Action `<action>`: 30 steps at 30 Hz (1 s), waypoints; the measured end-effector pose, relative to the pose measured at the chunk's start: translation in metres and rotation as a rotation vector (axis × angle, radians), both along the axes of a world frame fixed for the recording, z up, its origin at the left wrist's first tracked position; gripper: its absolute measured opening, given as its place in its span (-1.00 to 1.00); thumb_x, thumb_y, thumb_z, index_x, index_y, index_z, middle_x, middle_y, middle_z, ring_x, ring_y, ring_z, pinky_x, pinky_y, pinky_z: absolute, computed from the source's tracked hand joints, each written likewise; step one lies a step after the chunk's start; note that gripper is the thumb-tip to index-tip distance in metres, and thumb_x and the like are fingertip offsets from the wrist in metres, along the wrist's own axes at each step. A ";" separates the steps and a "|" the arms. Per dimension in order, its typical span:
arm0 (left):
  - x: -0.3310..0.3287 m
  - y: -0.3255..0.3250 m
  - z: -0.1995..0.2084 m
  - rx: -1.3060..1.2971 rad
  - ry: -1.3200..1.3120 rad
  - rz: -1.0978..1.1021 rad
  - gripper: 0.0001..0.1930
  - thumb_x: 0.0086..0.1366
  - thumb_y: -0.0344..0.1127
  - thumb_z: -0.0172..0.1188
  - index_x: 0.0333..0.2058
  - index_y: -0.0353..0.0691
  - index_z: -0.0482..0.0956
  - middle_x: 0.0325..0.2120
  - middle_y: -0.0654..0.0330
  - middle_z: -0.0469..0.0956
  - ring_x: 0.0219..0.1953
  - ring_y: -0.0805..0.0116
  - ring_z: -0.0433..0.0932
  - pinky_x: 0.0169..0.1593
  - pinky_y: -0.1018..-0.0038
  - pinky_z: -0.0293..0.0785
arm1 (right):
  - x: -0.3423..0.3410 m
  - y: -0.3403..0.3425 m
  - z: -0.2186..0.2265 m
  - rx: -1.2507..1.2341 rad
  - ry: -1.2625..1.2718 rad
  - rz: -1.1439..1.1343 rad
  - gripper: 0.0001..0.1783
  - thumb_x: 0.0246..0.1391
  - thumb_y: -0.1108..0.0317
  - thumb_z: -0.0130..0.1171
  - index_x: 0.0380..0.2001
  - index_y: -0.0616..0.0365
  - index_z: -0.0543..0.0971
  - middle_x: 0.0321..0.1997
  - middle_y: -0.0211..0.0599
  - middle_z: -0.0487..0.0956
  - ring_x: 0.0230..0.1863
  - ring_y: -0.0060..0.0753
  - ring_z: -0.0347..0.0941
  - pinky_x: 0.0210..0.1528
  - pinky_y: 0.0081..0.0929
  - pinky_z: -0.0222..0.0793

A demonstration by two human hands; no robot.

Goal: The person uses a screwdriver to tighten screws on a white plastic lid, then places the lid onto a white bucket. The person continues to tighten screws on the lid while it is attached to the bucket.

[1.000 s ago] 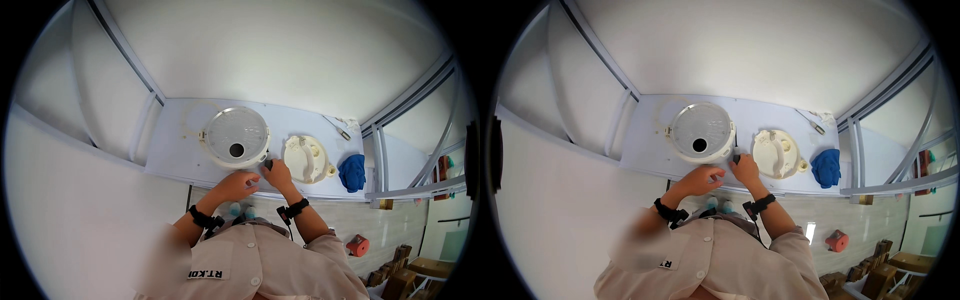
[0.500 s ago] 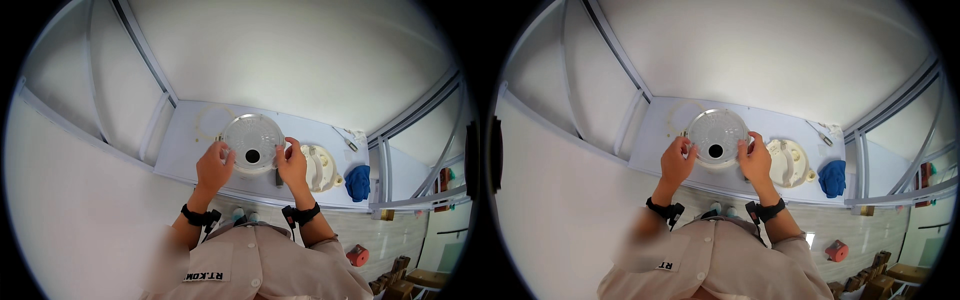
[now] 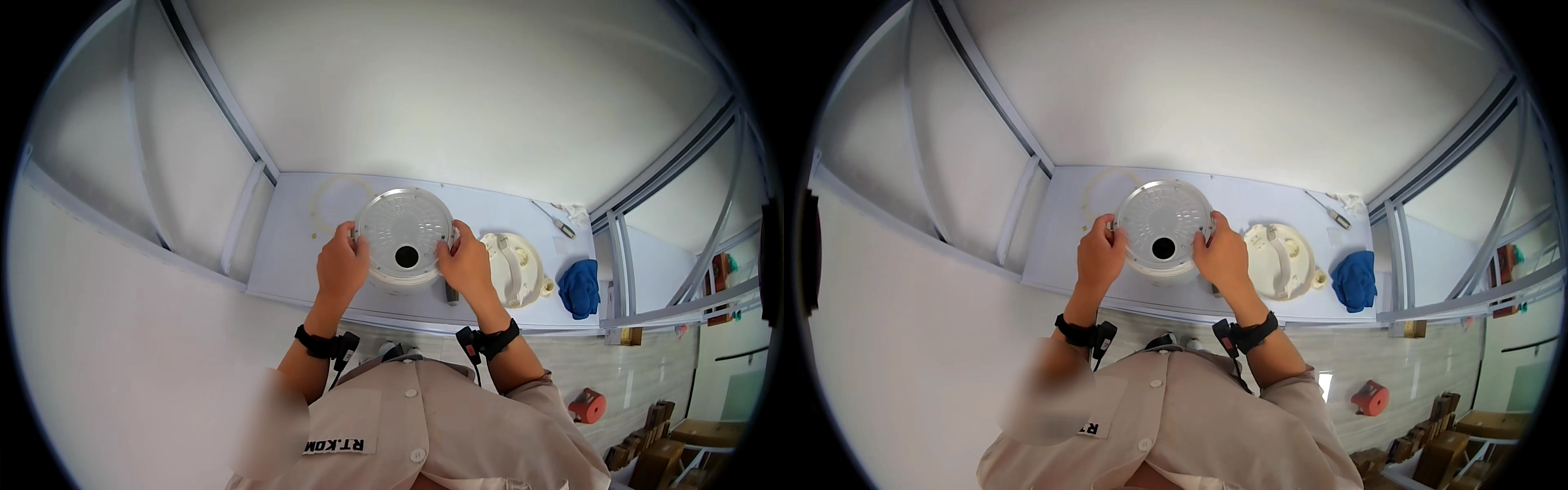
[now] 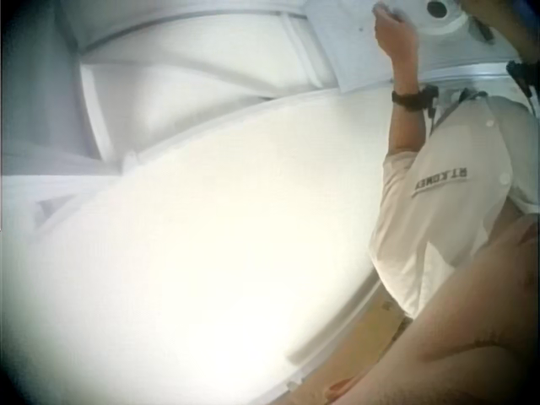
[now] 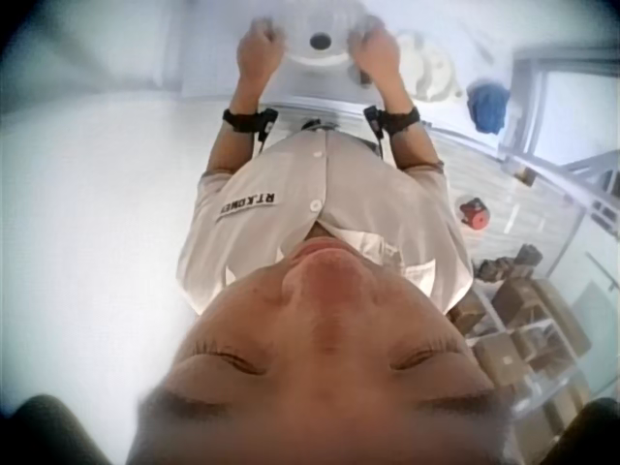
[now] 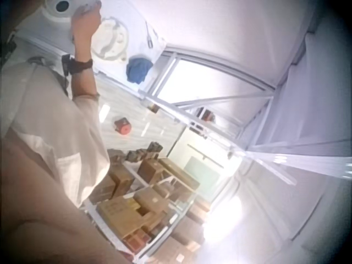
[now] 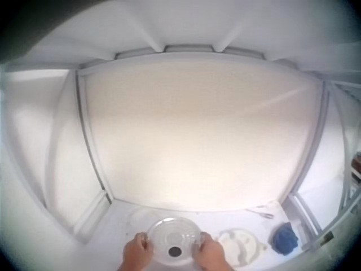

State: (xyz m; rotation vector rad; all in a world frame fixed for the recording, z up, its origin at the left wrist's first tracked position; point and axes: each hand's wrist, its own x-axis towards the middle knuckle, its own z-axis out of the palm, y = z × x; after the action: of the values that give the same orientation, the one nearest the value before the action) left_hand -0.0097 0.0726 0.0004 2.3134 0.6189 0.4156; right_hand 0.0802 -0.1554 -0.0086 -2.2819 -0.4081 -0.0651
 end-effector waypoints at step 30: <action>0.023 -0.044 0.034 0.061 -0.138 -0.231 -0.62 0.39 -0.36 0.21 0.13 -0.35 0.59 -0.50 0.04 0.65 -0.47 0.05 0.65 -0.28 0.24 0.58 | -0.011 -0.052 0.034 0.151 -0.028 -0.171 -0.45 0.18 0.35 0.23 0.21 0.41 0.55 -0.52 -0.09 0.61 -0.50 -0.05 0.60 -0.35 -0.17 0.52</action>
State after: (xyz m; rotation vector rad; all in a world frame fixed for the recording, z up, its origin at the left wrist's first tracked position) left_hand 0.0131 0.0286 0.0342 2.3567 0.2718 0.4849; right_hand 0.0695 -0.2077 0.0254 -2.1642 -0.2134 -0.2076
